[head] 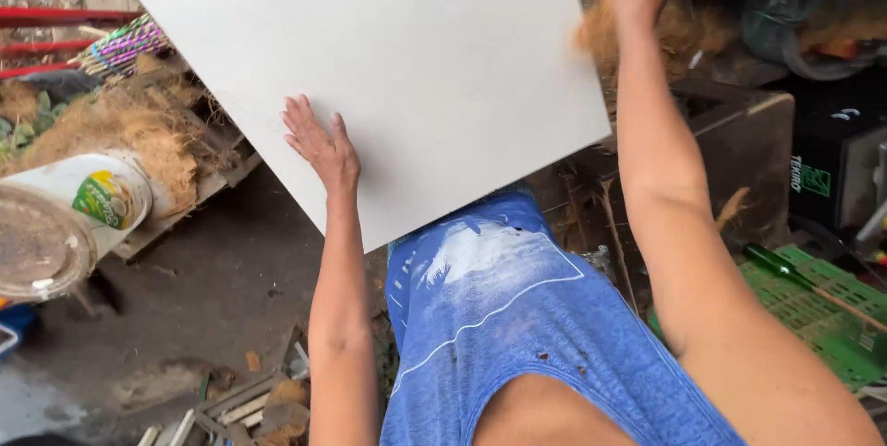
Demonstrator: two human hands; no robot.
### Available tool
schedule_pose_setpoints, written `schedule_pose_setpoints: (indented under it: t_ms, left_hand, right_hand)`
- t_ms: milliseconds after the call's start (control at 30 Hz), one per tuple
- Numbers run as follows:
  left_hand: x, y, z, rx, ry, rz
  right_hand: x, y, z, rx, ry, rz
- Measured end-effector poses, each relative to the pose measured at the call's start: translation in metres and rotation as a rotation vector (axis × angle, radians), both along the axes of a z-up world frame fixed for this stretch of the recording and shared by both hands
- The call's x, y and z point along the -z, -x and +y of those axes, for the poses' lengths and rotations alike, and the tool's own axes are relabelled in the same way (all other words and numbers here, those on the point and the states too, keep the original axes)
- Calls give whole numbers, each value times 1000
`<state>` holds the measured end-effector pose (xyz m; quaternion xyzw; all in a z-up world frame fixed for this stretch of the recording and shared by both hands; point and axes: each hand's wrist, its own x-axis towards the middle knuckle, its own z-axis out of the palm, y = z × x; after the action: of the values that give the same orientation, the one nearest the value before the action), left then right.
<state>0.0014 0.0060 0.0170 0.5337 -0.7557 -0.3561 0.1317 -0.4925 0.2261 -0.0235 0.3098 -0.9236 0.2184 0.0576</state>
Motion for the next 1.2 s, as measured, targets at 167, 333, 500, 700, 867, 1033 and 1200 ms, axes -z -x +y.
schedule_pose_setpoints:
  t_ms: [167,333,500,700,867,1033,1200]
  left_hand:
    - [-13,59,39,5,-251,327]
    - [-100,138,84,-113,-1032,759]
    - [-107,135,86,-199,-684,692]
    - [-83,108,104,-375,-518,443]
    - [-81,94,112,-629,-626,659]
    - [-40,61,112,-529,-638,691]
    - [-28,42,111,-612,-678,660]
  right_hand:
    - [-160,-55,-39,177,912,-905]
    - [-239,-197,-71,157,836,-1487]
    - [-152,-224,-57,-183,685,-1531]
    - [-154,-234,-40,-186,-172,-1515]
    - [-131,-223,-40,-280,49,-1453]
    - [-105,-196,-44,-246,56,-1341]
    - [-91,-177,-46,-170,20,-1290]
